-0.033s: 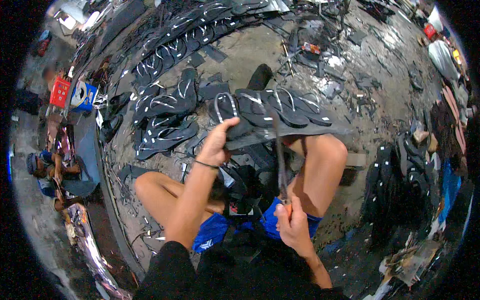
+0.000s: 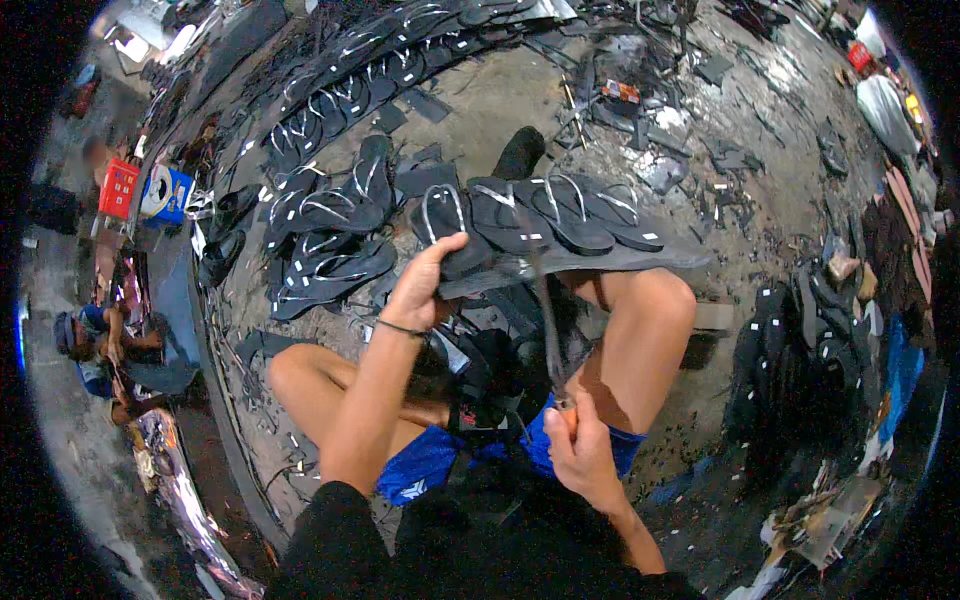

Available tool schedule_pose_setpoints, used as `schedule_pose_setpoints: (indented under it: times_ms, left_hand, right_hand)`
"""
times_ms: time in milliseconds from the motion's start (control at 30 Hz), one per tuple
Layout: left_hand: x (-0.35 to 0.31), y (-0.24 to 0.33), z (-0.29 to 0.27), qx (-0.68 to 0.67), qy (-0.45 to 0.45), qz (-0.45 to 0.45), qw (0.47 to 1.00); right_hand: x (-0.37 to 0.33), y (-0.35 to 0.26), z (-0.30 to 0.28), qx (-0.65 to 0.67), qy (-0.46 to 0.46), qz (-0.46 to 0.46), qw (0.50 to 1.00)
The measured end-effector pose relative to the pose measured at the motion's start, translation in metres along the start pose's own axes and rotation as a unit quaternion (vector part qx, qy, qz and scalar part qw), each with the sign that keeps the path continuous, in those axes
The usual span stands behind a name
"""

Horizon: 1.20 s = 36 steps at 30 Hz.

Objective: The person uses a knife to cut individual flip-flops from a large connected sheet of rubber. They repeatedly pick up the sheet, cut along the outlines, and place the separated flip-flops aside.

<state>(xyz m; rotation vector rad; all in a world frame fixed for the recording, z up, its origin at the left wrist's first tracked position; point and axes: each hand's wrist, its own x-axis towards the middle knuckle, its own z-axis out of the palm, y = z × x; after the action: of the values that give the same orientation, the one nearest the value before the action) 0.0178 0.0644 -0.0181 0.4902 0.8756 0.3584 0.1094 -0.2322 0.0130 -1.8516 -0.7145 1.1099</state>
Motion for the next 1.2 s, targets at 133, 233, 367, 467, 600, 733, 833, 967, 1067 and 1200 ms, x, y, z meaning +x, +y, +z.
schedule_pose_setpoints:
  times_ms: [133, 233, 367, 467, 600, 733, 833, 967, 1067, 1200]
  left_hand:
    - [-0.011, 0.005, -0.005, 0.053, 0.056, 0.009, 0.997]
    - [-0.008, -0.002, -0.014, 0.097, 0.086, 0.019, 0.991]
    - [-0.014, -0.016, -0.018, 0.105, 0.113, 0.026, 0.988]
    - [-0.018, -0.031, -0.023, 0.097, 0.11, 0.043, 0.988]
    - [-0.018, -0.044, -0.02, 0.071, 0.124, 0.05, 0.989]
    - [-0.023, -0.053, -0.005, 0.043, 0.133, 0.048, 0.989]
    - [-0.024, -0.065, -0.002, 0.002, 0.118, 0.052, 0.992]
    - [-0.019, -0.083, 0.004, -0.068, 0.104, 0.051, 0.991]
    - [-0.018, -0.093, 0.012, -0.117, 0.096, 0.055, 0.987]
    - [-0.023, -0.092, 0.024, -0.156, 0.096, 0.048, 0.982]
  right_hand:
    - [0.023, 0.002, 0.02, -0.048, -0.006, -0.043, 0.998]
    - [0.047, 0.002, 0.027, -0.064, -0.013, -0.058, 0.996]
    - [0.076, 0.002, 0.027, -0.063, -0.049, -0.078, 0.994]
    - [0.097, -0.008, 0.022, -0.067, -0.096, -0.05, 0.992]
    - [0.117, -0.002, 0.025, -0.095, -0.116, -0.095, 0.984]
    - [0.124, 0.001, 0.031, -0.174, -0.096, -0.121, 0.972]
    - [0.131, 0.019, 0.045, -0.243, -0.091, -0.062, 0.964]
    - [0.14, 0.034, 0.06, -0.325, -0.109, 0.014, 0.939]
    - [0.151, 0.063, 0.069, -0.313, -0.054, -0.111, 0.942]
    - [0.171, 0.079, 0.073, -0.206, 0.02, -0.141, 0.968]
